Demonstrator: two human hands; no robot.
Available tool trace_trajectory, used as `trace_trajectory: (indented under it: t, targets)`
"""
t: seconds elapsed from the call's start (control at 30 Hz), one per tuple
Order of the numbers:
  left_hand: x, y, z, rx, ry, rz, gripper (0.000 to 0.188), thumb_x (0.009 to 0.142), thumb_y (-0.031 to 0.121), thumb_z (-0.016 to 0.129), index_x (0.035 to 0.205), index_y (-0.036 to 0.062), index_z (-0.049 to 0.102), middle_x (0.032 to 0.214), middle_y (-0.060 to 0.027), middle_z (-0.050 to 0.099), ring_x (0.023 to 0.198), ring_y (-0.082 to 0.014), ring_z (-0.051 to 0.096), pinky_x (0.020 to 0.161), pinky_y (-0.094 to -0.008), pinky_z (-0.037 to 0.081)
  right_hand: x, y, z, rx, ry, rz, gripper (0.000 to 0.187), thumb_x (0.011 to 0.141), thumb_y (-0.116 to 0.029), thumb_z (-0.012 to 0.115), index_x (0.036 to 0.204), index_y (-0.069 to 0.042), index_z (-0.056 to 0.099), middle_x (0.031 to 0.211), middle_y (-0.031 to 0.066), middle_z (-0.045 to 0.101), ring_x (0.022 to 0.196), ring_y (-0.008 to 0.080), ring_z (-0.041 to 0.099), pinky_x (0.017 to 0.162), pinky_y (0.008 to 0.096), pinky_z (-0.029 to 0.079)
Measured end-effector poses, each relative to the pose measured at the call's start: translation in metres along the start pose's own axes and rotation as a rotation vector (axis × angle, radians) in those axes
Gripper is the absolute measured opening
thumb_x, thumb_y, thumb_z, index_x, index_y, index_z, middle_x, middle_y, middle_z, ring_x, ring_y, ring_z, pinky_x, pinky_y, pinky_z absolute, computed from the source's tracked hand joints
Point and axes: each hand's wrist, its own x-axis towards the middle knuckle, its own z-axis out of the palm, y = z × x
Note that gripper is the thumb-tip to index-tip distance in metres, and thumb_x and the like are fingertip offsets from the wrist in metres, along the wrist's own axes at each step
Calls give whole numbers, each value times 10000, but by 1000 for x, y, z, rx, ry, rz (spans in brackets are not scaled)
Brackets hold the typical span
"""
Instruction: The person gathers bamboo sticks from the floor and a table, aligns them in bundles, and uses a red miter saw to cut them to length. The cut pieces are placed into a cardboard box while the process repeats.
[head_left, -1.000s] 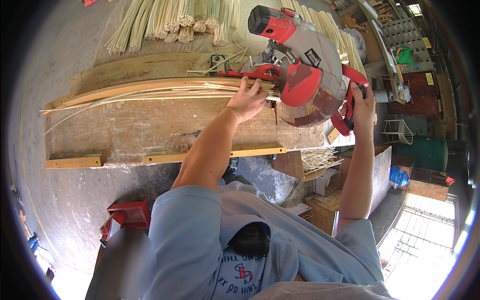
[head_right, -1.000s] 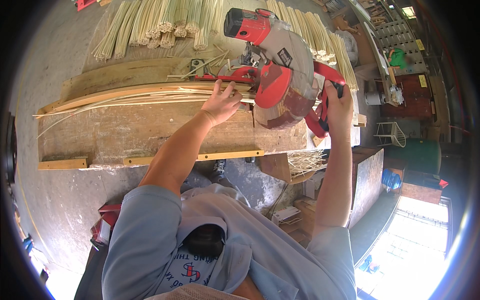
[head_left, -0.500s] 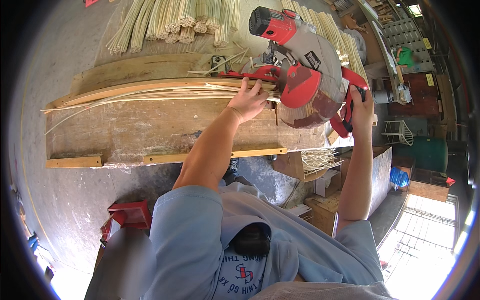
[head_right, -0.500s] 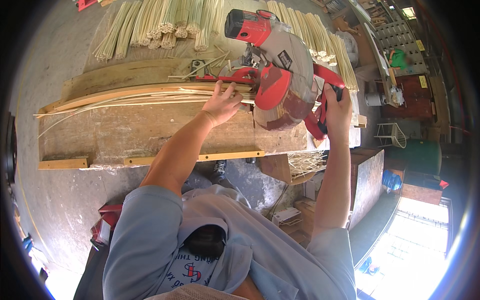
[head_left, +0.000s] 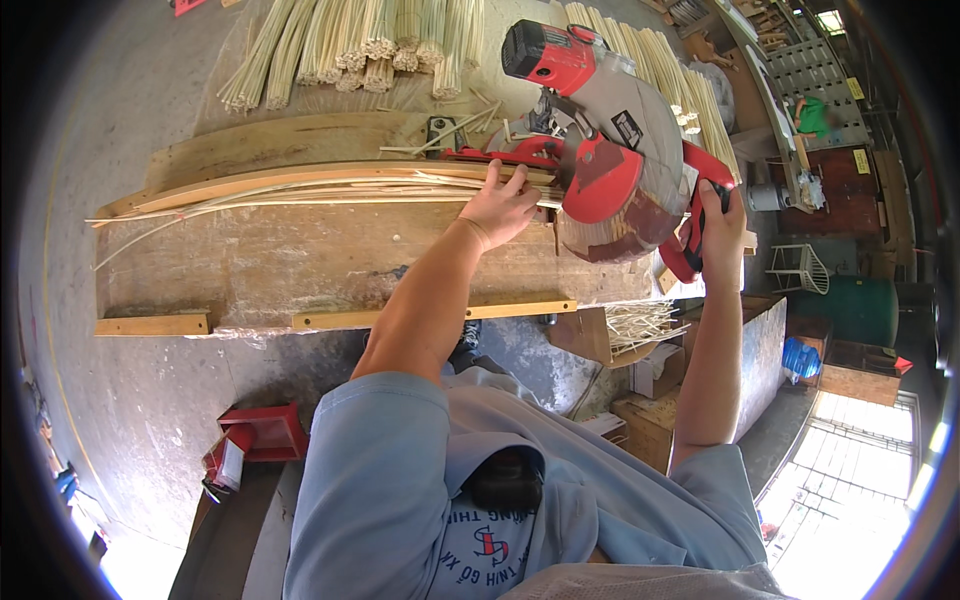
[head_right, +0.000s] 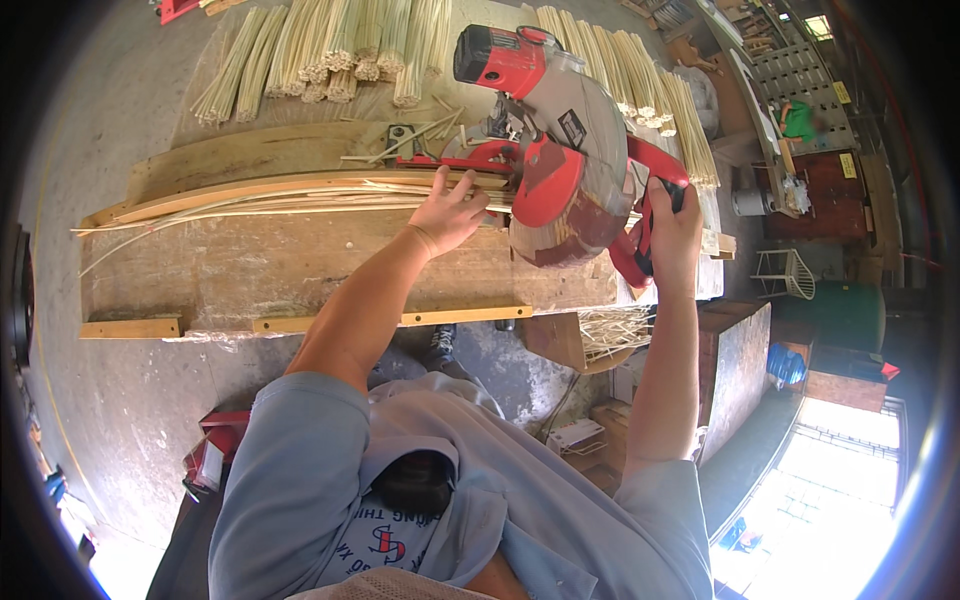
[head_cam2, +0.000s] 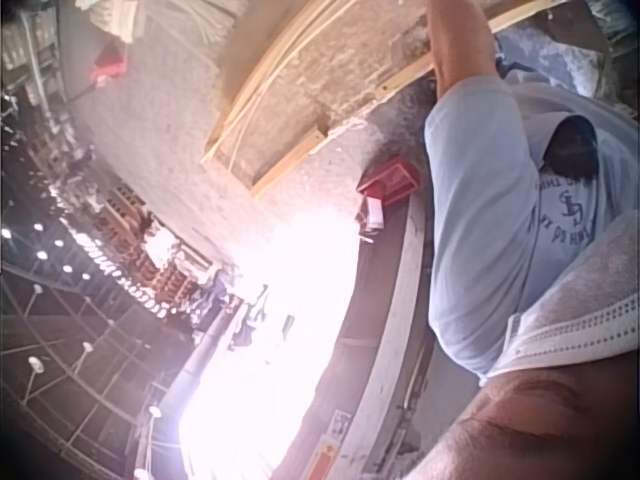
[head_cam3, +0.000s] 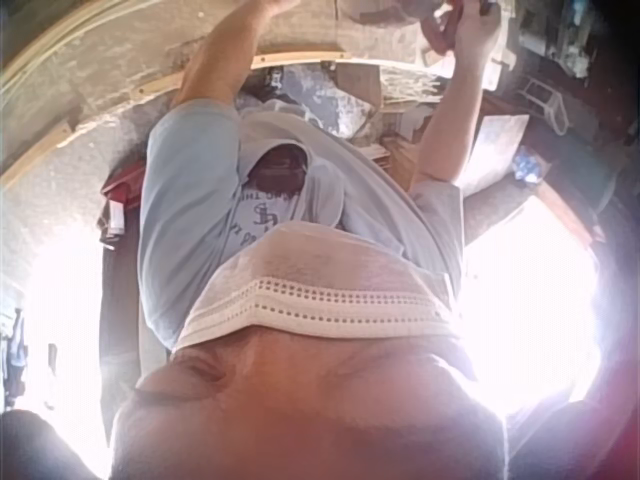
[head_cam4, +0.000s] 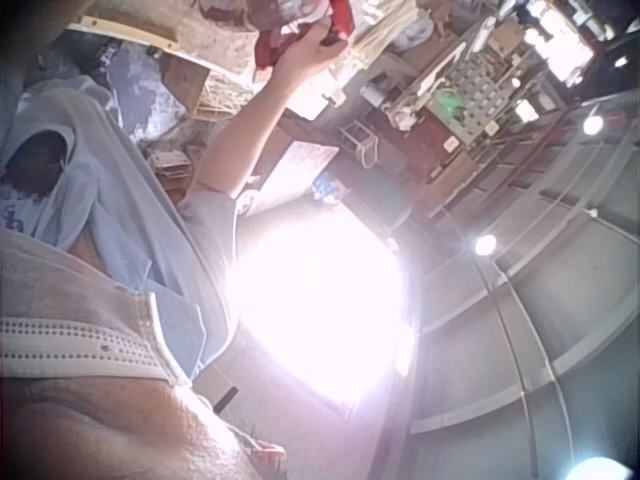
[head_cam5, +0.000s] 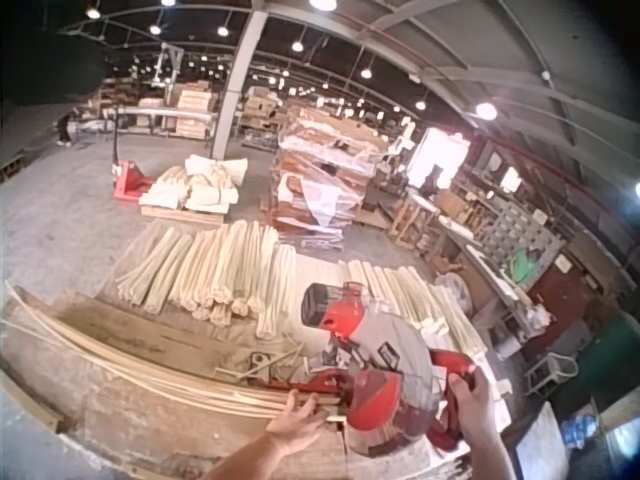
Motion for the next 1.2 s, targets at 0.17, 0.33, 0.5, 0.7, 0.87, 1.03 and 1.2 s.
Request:
trace_trajectory:
  t: [0.17,0.33,0.5,0.7,0.87,1.03,1.2]
  targets:
    - [0,-1,0,-13,-8,1,173,824,253,658,946,155,731,1121,-17,548,1319,-349,418,1060,-685,343,-3,0,3,-21,15,-16,226,994,-269,622,1038,-50,587,685,25,571,462,127,559,406,281,435]
    - [1,0,-1,-3,-31,3,183,825,260,657,958,160,734,1123,-13,551,1324,-348,413,1062,-681,340,-2,7,-1,-27,9,-8,237,980,-255,627,1046,-28,602,736,50,610,486,130,580,443,290,455]
    - [1,0,-3,3,-53,0,201,845,249,633,985,163,748,1119,-3,561,1325,-351,412,1075,-692,329,-4,7,0,-44,23,1,240,977,-261,631,1032,-30,598,730,49,610,491,131,585,447,291,459]
    - [2,1,-6,0,-88,0,208,858,240,621,1001,171,756,1130,11,564,1332,-349,407,1088,-692,312,-5,17,-2,-34,23,4,245,974,-270,633,1014,-32,591,722,50,604,499,136,595,450,302,465]
    - [1,0,-6,3,-76,0,181,830,247,654,968,175,746,1133,0,557,1328,-339,404,1072,-676,331,-4,22,-2,-41,30,-6,257,969,-278,640,1014,-30,590,727,49,602,506,139,597,474,301,468]
    - [3,0,-5,17,-89,4,188,825,245,659,972,170,748,1128,0,560,1326,-341,412,1073,-679,333,-4,30,-4,-60,49,-28,258,970,-275,639,1031,-29,593,732,42,598,519,132,591,493,293,460]
    - [1,-2,-4,-5,-78,-3,182,820,237,659,957,156,748,1125,-7,564,1339,-344,412,1073,-682,334,-12,22,1,-54,32,-15,256,973,-266,641,1054,-28,597,744,42,605,538,124,593,493,292,458]
